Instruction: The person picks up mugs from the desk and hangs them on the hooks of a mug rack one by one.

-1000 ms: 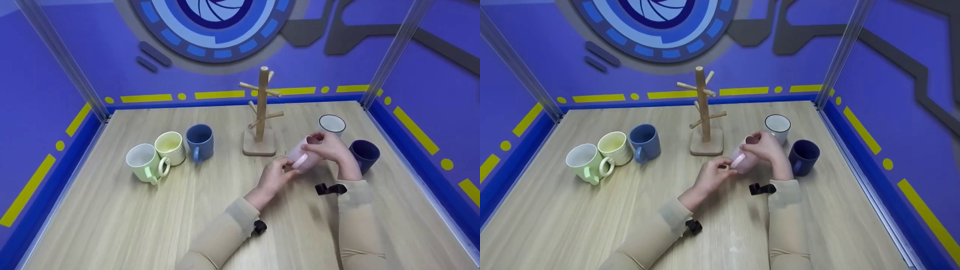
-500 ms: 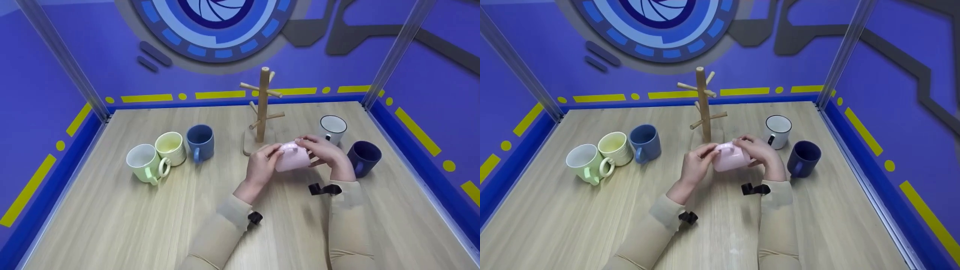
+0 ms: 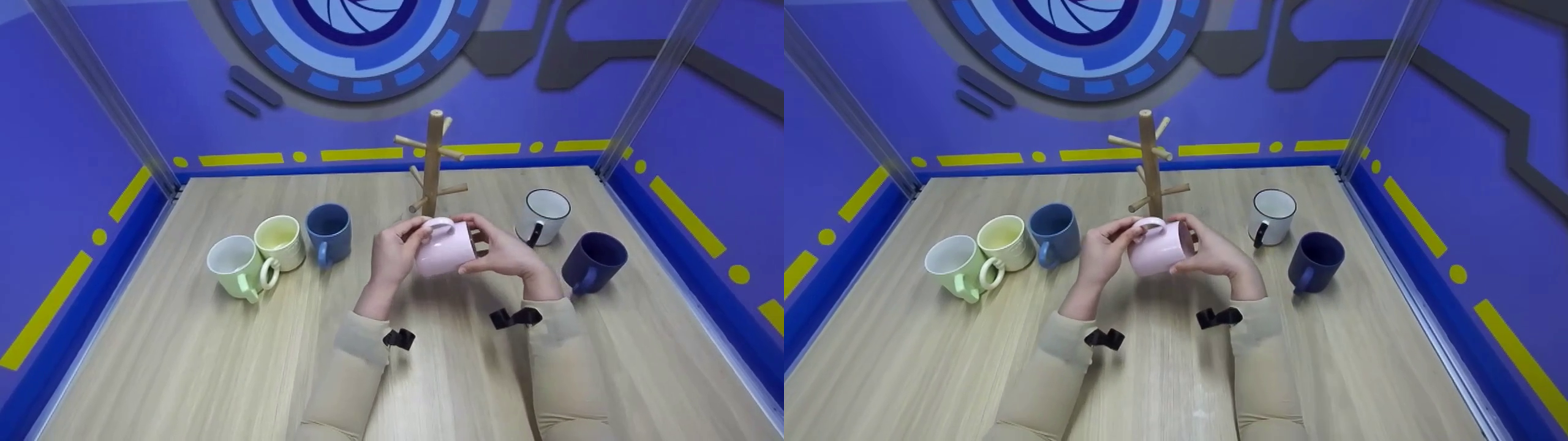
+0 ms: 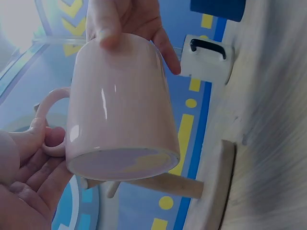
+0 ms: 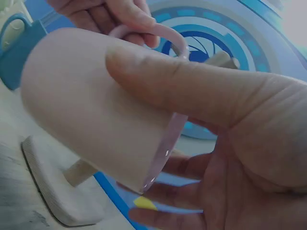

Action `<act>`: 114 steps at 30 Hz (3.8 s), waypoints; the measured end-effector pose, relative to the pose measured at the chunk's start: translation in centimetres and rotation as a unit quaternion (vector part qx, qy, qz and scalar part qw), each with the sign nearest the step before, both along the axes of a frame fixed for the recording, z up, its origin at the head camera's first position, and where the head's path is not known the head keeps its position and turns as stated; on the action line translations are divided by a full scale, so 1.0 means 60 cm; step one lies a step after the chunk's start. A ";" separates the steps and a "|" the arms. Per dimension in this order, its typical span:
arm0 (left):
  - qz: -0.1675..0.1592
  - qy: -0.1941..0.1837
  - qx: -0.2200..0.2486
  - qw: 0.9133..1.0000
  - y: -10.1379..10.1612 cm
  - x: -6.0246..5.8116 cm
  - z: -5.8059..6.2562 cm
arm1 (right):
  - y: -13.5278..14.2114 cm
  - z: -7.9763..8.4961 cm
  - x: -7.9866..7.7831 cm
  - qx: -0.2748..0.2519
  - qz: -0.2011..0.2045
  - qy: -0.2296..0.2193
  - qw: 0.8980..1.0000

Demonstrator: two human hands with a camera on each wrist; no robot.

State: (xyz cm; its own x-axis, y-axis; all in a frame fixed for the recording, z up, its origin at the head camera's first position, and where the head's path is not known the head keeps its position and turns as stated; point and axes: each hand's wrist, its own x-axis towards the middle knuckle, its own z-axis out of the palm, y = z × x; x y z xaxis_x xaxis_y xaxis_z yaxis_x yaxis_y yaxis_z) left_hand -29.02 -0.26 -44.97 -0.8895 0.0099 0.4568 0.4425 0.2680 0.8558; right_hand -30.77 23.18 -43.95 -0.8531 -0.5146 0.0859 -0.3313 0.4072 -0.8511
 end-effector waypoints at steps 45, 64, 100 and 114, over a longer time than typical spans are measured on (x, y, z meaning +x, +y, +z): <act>0.099 -0.158 0.048 0.981 -0.017 -0.054 -0.077 | -0.115 -0.107 -0.043 -0.110 -0.228 -0.033 0.967; 0.141 -0.028 -0.016 0.989 0.000 -0.057 -0.049 | -0.122 -0.125 -0.052 -0.125 -0.233 -0.037 0.964; 0.060 -0.111 0.017 0.992 -0.029 -0.139 -0.002 | -0.074 -0.058 -0.090 -0.182 -0.288 0.114 0.933; 0.039 -0.161 0.007 0.986 -0.032 -0.177 0.014 | -0.105 -0.084 -0.064 -0.211 -0.249 0.265 0.908</act>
